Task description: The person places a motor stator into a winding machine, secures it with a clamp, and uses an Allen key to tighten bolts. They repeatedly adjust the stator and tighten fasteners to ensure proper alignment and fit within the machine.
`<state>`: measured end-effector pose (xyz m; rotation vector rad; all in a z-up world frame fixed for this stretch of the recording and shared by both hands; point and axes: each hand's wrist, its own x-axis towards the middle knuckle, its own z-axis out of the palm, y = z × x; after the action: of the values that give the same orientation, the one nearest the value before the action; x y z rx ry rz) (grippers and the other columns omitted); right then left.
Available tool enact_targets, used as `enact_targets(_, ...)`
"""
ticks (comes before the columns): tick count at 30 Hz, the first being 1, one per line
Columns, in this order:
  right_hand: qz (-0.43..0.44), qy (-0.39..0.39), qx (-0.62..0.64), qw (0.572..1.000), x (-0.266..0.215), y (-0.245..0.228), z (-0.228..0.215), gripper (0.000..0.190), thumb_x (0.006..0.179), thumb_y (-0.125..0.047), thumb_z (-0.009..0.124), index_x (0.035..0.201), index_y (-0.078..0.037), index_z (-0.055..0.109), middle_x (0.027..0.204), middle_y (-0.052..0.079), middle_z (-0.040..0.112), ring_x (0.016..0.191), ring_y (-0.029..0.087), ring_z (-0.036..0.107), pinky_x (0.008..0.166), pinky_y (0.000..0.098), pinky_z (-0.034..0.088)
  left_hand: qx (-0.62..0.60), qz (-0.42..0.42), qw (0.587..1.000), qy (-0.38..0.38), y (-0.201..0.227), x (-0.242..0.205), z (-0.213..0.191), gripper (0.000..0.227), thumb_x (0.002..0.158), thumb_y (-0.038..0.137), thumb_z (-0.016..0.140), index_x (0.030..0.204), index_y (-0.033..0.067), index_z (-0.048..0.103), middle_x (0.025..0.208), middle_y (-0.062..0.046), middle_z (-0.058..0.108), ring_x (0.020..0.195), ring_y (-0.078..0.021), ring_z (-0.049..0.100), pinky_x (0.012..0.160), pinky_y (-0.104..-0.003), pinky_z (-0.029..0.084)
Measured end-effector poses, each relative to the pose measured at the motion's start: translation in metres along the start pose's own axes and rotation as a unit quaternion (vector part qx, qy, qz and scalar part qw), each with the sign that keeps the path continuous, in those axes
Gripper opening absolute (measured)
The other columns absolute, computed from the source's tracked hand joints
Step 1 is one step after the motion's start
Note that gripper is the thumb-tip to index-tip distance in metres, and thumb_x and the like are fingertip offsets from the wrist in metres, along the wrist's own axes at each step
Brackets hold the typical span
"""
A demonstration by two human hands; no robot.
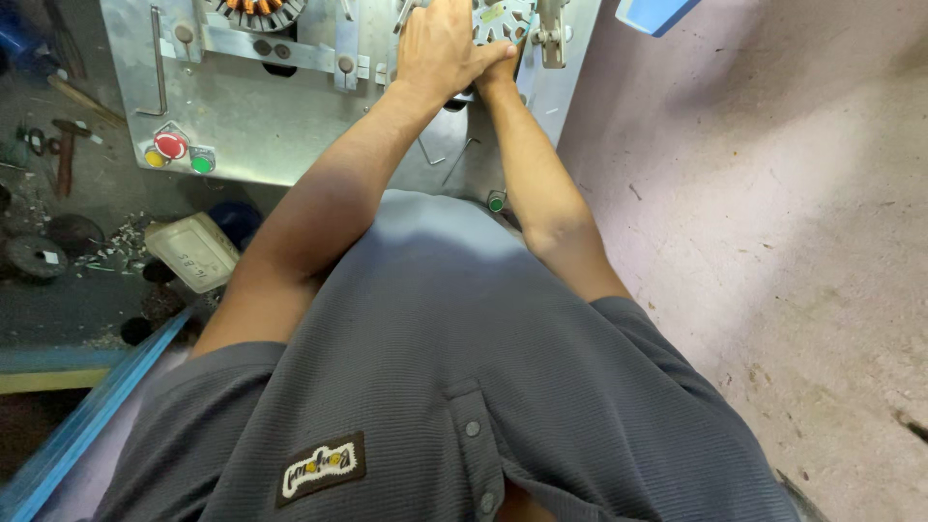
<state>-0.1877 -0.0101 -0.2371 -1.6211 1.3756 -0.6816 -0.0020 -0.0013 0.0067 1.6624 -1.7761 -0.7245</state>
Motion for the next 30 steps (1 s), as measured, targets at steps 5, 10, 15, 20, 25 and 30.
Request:
enact_targets(5,0.003,-0.002,-0.008,1.000,0.003,-0.006,0.002,0.043,0.098,-0.025,0.065,0.133,-0.003,0.055,0.128,0.013,0.054,0.117,0.029,0.055,0.103,0.0390,0.048,0.005,0.034,0.999,0.033,-0.008,-0.003,0.009,0.065,0.073,0.053,0.091,0.101,-0.0007,0.067,0.093,-0.023,0.070,0.082,-0.0436,0.067,0.070,-0.052,0.054)
enact_targets(10,0.009,0.000,-0.023,1.000,-0.001,-0.011,-0.004,0.043,0.098,-0.024,0.066,0.133,-0.003,0.055,0.126,0.013,0.054,0.116,0.029,0.055,0.102,0.0390,0.048,-0.011,0.027,0.999,0.020,-0.017,-0.003,0.020,0.065,0.075,0.056,0.090,0.098,-0.0006,0.067,0.092,-0.023,0.070,0.087,-0.0430,0.065,0.075,-0.053,0.052)
enact_targets(15,0.021,0.014,-0.042,0.999,-0.006,-0.019,-0.010,0.042,0.097,-0.024,0.067,0.132,-0.002,0.055,0.125,0.013,0.054,0.114,0.029,0.055,0.101,0.0390,0.049,-0.027,0.004,1.000,0.002,-0.020,-0.006,0.025,0.063,0.076,0.057,0.088,0.095,0.0005,0.068,0.090,-0.021,0.070,0.086,-0.0426,0.065,0.073,-0.054,0.052)
enact_targets(20,0.034,0.028,-0.053,0.998,-0.004,-0.022,-0.009,0.042,0.096,-0.023,0.068,0.131,-0.002,0.056,0.123,0.014,0.054,0.113,0.029,0.056,0.100,0.0390,0.049,-0.025,0.028,0.998,0.056,-0.022,-0.006,0.028,0.062,0.071,0.056,0.087,0.090,0.0003,0.070,0.086,-0.022,0.070,0.082,-0.0423,0.066,0.069,-0.052,0.053)
enact_targets(25,0.041,0.036,-0.056,0.997,-0.003,-0.014,-0.015,0.042,0.096,-0.022,0.069,0.130,-0.002,0.056,0.122,0.014,0.054,0.112,0.029,0.056,0.099,0.0390,0.049,-0.041,0.010,0.998,0.041,-0.023,-0.005,0.035,0.057,0.072,0.059,0.083,0.085,0.0035,0.073,0.079,-0.018,0.072,0.076,-0.0393,0.068,0.062,-0.052,0.054)
enact_targets(30,0.052,0.039,-0.057,0.996,-0.019,-0.003,-0.016,0.042,0.095,-0.021,0.070,0.129,-0.002,0.057,0.121,0.014,0.054,0.110,0.029,0.056,0.098,0.0390,0.050,-0.022,-0.009,1.000,-0.001,-0.023,-0.007,0.044,0.058,0.077,0.065,0.075,0.079,0.0068,0.076,0.065,-0.013,0.072,0.060,-0.0338,0.069,0.058,-0.051,0.053)
